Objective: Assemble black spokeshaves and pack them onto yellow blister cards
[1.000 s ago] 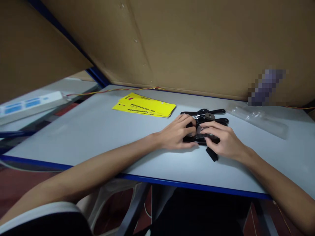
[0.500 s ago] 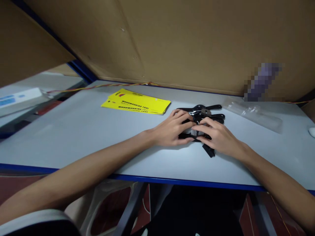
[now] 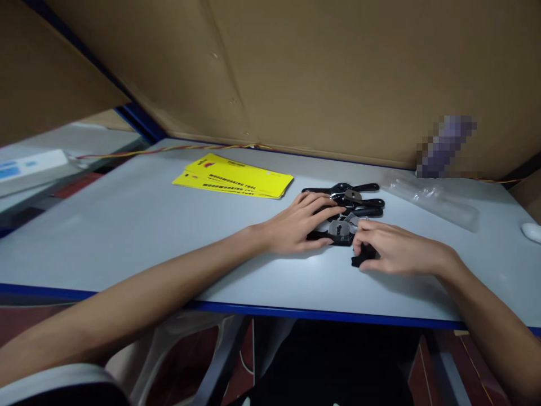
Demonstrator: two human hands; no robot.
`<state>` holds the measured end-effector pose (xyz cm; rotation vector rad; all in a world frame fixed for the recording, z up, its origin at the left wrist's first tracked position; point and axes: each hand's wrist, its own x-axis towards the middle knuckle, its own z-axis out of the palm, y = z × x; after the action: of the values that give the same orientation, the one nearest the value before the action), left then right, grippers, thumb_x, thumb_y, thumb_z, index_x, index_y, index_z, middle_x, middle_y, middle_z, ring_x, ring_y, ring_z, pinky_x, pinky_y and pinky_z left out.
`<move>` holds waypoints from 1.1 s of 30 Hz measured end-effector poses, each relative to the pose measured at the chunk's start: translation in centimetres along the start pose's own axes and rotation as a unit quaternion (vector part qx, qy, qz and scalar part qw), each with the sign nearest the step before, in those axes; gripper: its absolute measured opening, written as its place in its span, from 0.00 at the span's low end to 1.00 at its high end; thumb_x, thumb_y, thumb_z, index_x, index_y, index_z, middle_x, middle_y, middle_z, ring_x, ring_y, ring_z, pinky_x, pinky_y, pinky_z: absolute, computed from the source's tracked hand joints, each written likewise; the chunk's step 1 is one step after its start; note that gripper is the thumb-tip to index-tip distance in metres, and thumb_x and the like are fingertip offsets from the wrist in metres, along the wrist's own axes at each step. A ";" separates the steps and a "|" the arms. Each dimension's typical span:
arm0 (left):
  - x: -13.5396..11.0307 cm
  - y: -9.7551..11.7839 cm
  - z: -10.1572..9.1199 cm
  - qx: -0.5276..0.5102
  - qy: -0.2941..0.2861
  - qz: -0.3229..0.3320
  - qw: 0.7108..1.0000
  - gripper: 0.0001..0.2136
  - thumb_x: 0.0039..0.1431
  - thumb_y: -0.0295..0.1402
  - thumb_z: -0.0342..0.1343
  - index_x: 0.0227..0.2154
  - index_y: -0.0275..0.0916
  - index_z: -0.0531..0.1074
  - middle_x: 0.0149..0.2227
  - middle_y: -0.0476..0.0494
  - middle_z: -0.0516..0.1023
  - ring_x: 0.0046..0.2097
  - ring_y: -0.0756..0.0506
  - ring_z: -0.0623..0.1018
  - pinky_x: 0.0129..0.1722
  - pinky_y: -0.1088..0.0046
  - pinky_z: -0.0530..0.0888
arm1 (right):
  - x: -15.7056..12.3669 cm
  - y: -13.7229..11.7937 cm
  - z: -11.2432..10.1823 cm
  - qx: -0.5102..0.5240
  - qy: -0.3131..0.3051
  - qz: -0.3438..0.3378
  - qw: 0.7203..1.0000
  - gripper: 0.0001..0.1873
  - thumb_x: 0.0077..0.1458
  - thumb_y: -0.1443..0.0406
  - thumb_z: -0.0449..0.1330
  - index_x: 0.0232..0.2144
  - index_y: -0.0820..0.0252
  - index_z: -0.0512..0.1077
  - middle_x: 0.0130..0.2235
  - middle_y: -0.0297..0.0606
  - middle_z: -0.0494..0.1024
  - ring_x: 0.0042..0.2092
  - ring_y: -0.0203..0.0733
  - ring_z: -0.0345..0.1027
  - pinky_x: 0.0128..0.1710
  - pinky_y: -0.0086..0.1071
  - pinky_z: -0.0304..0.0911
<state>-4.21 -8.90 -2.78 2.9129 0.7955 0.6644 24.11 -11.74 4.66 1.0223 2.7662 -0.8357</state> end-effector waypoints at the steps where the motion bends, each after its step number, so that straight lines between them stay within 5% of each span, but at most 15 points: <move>1: 0.0 -0.1 0.0 0.000 -0.001 0.000 1.000 0.33 0.72 0.55 0.50 0.72 0.42 0.59 0.65 0.30 0.71 0.67 0.29 0.67 0.65 0.43 0.67 | 0.2 0.1 0.1 0.013 0.017 -0.011 1.000 0.05 0.61 0.63 0.66 0.38 0.57 0.75 0.44 0.39 0.76 0.39 0.41 0.69 0.42 0.36 0.62; 7: -0.1 -0.2 0.3 -0.001 0.010 0.007 1.000 0.32 0.72 0.53 0.51 0.71 0.40 0.61 0.64 0.28 0.71 0.66 0.29 0.67 0.65 0.42 0.68 | 2.6 0.2 2.4 0.025 0.244 -0.083 0.966 0.07 0.68 0.67 0.59 0.43 0.57 0.78 0.41 0.40 0.81 0.44 0.44 0.74 0.46 0.39 0.67; 12: -0.1 -0.1 0.3 -0.013 0.004 -0.002 1.000 0.32 0.71 0.53 0.52 0.70 0.40 0.62 0.63 0.29 0.72 0.66 0.29 0.67 0.65 0.43 0.68 | 3.9 0.5 3.6 -0.064 0.282 -0.123 0.949 0.16 0.70 0.69 0.56 0.55 0.55 0.78 0.51 0.45 0.81 0.52 0.50 0.74 0.56 0.48 0.69; 15: -0.1 -0.1 0.1 -0.011 0.004 -0.003 1.000 0.32 0.71 0.54 0.52 0.70 0.41 0.61 0.64 0.29 0.71 0.66 0.29 0.67 0.65 0.42 0.68 | 3.1 0.9 2.5 -0.108 0.322 -0.104 0.935 0.17 0.71 0.67 0.53 0.55 0.58 0.78 0.50 0.48 0.80 0.50 0.50 0.74 0.52 0.45 0.69; 20: 0.2 0.5 -0.4 0.006 0.009 0.017 1.000 0.28 0.72 0.49 0.53 0.69 0.44 0.65 0.65 0.32 0.72 0.67 0.31 0.67 0.66 0.43 0.66 | 0.0 2.9 -0.5 -0.204 0.234 0.043 0.950 0.09 0.64 0.68 0.56 0.39 0.58 0.77 0.39 0.43 0.81 0.36 0.47 0.71 0.37 0.40 0.60; 24: 0.6 1.1 -0.4 0.003 0.004 0.033 0.999 0.18 0.73 0.41 0.54 0.60 0.46 0.75 0.63 0.36 0.75 0.67 0.33 0.69 0.66 0.46 0.66 | -1.1 4.2 -1.3 -0.158 0.164 0.135 0.964 0.11 0.65 0.59 0.58 0.31 0.55 0.74 0.31 0.39 0.78 0.30 0.43 0.66 0.32 0.38 0.54; 33: 0.7 1.3 0.0 -0.039 0.021 0.030 0.999 0.13 0.75 0.36 0.53 0.55 0.45 0.78 0.56 0.40 0.82 0.63 0.38 0.73 0.63 0.51 0.68 | -0.1 4.8 -0.6 -0.036 0.155 0.098 0.982 0.15 0.70 0.56 0.53 0.34 0.54 0.75 0.31 0.36 0.79 0.31 0.42 0.68 0.33 0.38 0.58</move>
<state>-3.08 -9.64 -2.30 2.8715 0.6731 0.7475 27.26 -8.47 3.00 1.4950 2.8477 -0.5875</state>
